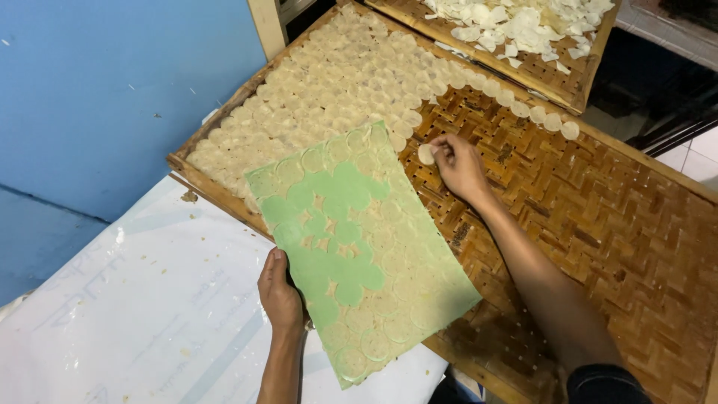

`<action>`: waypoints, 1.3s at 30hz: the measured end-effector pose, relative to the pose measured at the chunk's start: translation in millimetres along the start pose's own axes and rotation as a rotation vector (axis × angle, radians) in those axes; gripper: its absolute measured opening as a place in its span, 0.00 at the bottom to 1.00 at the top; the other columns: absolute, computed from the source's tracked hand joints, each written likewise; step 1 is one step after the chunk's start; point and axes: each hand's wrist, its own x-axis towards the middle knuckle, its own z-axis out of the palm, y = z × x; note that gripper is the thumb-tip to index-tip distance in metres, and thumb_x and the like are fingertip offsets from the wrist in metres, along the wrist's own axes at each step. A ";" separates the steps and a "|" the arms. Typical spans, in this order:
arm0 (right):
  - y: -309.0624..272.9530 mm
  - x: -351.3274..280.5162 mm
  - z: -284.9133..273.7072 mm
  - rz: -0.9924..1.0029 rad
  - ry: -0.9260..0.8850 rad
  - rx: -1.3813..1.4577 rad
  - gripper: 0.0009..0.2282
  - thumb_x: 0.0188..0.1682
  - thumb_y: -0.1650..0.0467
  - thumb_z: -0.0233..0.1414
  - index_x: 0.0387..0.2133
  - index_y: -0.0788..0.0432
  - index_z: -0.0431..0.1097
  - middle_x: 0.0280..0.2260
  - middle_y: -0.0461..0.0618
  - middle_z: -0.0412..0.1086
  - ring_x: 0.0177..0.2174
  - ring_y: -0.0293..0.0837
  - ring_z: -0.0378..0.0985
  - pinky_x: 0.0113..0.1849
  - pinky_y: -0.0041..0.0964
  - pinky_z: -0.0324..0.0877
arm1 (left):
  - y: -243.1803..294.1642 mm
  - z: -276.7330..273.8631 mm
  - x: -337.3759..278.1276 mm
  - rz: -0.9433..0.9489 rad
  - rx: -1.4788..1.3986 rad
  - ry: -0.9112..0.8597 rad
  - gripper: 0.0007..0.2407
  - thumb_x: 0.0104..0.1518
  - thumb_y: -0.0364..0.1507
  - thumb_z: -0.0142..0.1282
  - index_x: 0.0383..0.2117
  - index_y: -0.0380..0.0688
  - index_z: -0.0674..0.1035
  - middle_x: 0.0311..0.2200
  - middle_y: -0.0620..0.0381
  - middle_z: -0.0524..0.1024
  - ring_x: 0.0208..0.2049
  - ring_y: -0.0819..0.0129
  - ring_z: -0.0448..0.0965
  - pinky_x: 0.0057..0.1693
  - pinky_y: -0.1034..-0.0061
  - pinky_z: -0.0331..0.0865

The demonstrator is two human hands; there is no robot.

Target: Cutting circular dough pieces from a sheet and placing them on a tray for drying.

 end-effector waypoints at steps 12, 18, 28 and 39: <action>91.6 135.9 9.1 0.157 0.369 -0.282 0.09 0.43 0.83 0.55 0.35 0.65 0.77 0.31 0.53 0.76 0.24 0.42 0.77 0.27 0.31 0.76 | 22.0 15.2 -6.7 -0.086 0.116 0.028 0.15 0.68 0.30 0.41 0.42 0.30 0.79 0.38 0.49 0.78 0.38 0.66 0.72 0.49 0.76 0.63; 97.6 147.3 14.6 0.143 0.461 -0.340 0.08 0.43 0.83 0.57 0.32 0.62 0.79 0.29 0.52 0.75 0.20 0.40 0.75 0.22 0.28 0.74 | 18.1 13.8 -3.7 -0.085 0.083 0.012 0.14 0.67 0.30 0.41 0.42 0.29 0.79 0.38 0.49 0.78 0.38 0.67 0.72 0.48 0.76 0.63; 47.2 79.6 16.6 -0.111 0.375 -0.241 0.09 0.55 0.74 0.56 0.47 0.67 0.74 0.37 0.58 0.69 0.33 0.47 0.73 0.38 0.44 0.72 | 17.3 9.1 -4.1 -0.077 0.109 -0.004 0.15 0.67 0.32 0.41 0.44 0.31 0.79 0.37 0.51 0.77 0.37 0.68 0.71 0.48 0.76 0.64; -174.4 -129.4 5.9 -0.396 -0.625 -0.011 0.08 0.51 0.73 0.55 0.40 0.61 0.78 0.33 0.53 0.73 0.35 0.49 0.77 0.36 0.41 0.74 | -22.8 -13.0 14.8 -0.009 -0.115 0.000 0.12 0.67 0.31 0.46 0.46 0.38 0.81 0.32 0.49 0.82 0.29 0.66 0.82 0.41 0.70 0.77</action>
